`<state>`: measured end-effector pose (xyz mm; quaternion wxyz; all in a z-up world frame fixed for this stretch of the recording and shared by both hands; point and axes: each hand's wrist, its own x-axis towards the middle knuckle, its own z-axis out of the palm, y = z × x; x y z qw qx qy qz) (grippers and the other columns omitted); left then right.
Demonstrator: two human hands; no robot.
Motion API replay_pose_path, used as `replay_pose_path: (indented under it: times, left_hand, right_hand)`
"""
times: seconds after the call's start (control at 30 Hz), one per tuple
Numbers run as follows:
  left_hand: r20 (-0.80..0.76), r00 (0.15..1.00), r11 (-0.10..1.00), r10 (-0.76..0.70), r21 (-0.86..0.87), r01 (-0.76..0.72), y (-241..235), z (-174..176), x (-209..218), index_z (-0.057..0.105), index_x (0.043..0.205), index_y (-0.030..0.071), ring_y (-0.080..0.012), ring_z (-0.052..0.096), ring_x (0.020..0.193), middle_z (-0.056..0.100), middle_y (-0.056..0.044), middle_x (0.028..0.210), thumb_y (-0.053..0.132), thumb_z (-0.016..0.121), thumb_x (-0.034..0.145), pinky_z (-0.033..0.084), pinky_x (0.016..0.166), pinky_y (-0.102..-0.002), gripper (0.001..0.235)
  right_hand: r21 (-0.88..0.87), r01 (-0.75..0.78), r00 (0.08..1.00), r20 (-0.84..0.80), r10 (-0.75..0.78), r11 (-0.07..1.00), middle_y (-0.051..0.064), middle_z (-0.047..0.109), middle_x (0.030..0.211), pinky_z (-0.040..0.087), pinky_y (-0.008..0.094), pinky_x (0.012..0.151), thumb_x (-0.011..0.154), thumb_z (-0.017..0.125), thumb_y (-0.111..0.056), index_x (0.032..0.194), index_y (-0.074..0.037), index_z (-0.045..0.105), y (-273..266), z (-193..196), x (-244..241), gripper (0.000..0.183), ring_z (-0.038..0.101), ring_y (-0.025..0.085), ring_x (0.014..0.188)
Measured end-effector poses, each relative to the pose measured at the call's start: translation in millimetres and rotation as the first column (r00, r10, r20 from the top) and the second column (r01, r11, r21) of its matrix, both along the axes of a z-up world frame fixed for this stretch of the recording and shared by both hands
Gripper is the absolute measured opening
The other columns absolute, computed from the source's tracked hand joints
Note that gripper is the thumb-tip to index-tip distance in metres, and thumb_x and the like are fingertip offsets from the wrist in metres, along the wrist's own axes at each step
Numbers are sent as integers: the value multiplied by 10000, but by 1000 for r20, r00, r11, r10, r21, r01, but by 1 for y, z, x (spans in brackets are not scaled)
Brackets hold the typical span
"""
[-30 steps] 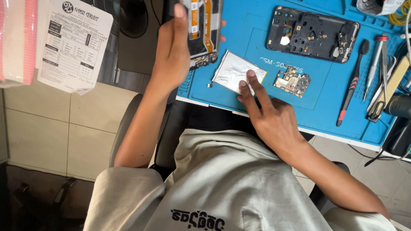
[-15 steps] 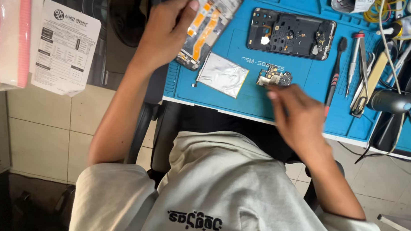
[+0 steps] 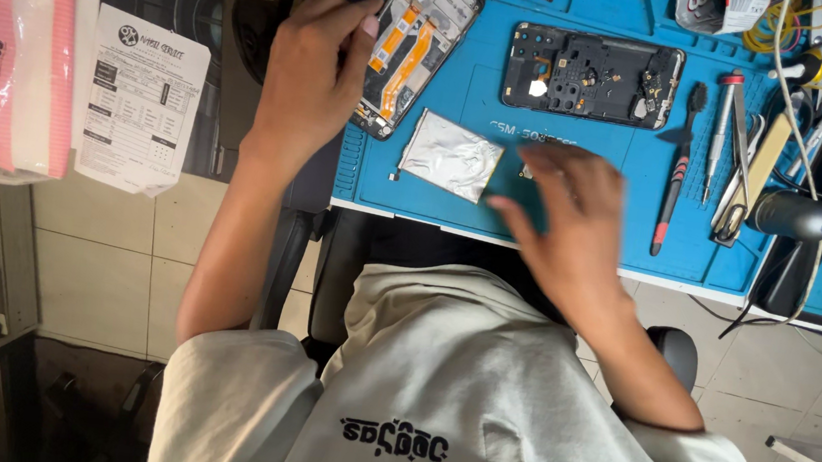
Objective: The person removes the old battery from a disassembled smartphone, cleans the battery compartment with a brush, and prepares a new battery by removing its protective film. The person then cleans the interior of the phone chassis with the brush.
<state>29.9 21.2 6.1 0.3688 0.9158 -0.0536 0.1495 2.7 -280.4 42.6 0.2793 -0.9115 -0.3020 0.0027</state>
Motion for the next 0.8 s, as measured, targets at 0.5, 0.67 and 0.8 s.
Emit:
replay_pose_path:
  times: [0.5,0.67,0.8]
  left_hand:
    - [-51,989,990,139,-22,-141,-23,18,-48,568,1412,-27,-345,622,1167,661,-177,1279,219,557,1149,525,1015,-457,359]
    - [-36,997,464,-73,-886,1,-96,4,-69,321,1579,54,-198,576,1373,571,-122,1450,359,685,1012,512,1159,-390,740]
    - [-183,980,228,-72,-960,-162,-160,-20,-59,632,1283,-44,-141,681,1044,705,-114,1174,105,729,1044,579,922,-298,298]
  right_hand:
    - [211,86,885,-466,23,974,139,688,939,564,320,651,910,782,-75,1049,57,695,21,-7,14,210,707,233,772]
    - [568,450,689,-712,137,689,150,723,1084,614,342,812,1015,691,-16,1171,70,607,1,-17,3,198,707,177,948]
    - [554,592,628,-772,96,585,149,722,1184,650,383,914,1036,592,-20,1263,66,575,-11,-13,-5,244,728,195,1076]
